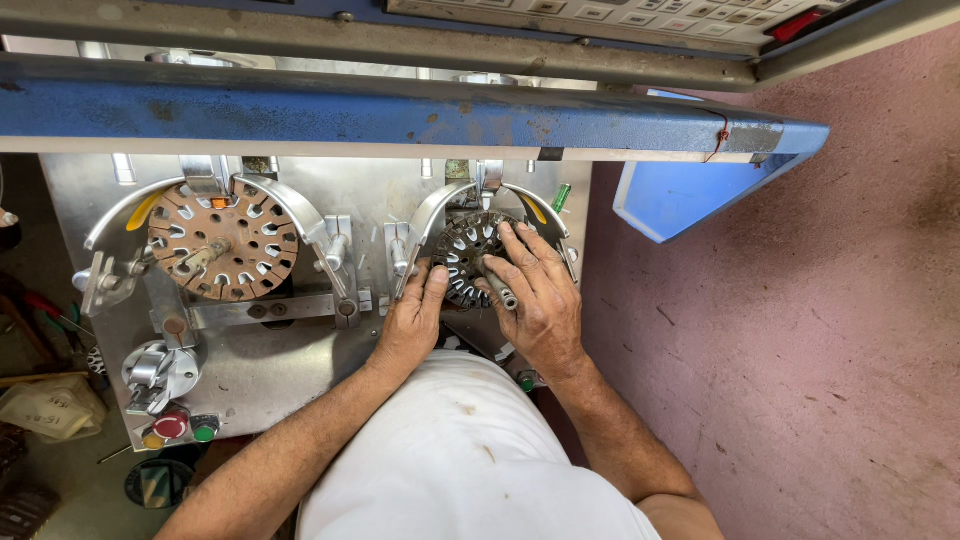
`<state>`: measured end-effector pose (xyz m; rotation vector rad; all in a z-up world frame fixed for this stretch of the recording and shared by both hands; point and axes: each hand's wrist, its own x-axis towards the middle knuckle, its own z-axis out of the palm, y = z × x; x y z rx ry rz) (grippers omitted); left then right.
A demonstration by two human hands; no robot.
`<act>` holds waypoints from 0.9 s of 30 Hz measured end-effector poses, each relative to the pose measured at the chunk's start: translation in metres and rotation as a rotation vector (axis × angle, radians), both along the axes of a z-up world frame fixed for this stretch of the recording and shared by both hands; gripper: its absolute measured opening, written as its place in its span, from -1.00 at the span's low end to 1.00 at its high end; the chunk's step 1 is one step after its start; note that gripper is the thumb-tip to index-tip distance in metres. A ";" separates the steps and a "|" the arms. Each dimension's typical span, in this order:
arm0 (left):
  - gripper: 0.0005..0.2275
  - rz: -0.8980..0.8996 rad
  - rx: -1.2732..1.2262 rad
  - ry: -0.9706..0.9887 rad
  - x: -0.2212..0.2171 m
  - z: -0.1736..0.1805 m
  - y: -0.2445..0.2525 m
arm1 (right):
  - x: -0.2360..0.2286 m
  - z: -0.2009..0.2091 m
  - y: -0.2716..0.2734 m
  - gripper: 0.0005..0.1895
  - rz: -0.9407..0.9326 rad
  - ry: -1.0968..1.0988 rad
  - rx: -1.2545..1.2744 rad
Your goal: The person assembles small metal components on a machine workbench. They use an Allen key to tighten screws on a cylindrical metal part, then place it into a slot on the machine. The person repeats this process with another similar part.
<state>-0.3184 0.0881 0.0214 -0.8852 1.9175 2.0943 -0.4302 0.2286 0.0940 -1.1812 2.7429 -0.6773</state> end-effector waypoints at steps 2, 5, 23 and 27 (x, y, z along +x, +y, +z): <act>-0.55 0.000 0.005 0.001 0.000 0.000 0.000 | 0.000 0.000 0.000 -0.66 -0.001 0.002 -0.002; -0.55 -0.003 0.001 -0.001 0.000 0.000 0.000 | 0.000 -0.001 0.001 -0.65 0.002 -0.005 -0.005; -0.54 -0.002 -0.014 -0.033 -0.001 0.000 0.000 | 0.002 -0.005 0.000 -0.65 -0.014 0.020 0.000; -0.54 -0.002 -0.015 -0.044 -0.001 0.001 0.000 | 0.002 -0.002 0.000 -0.67 -0.018 0.013 -0.005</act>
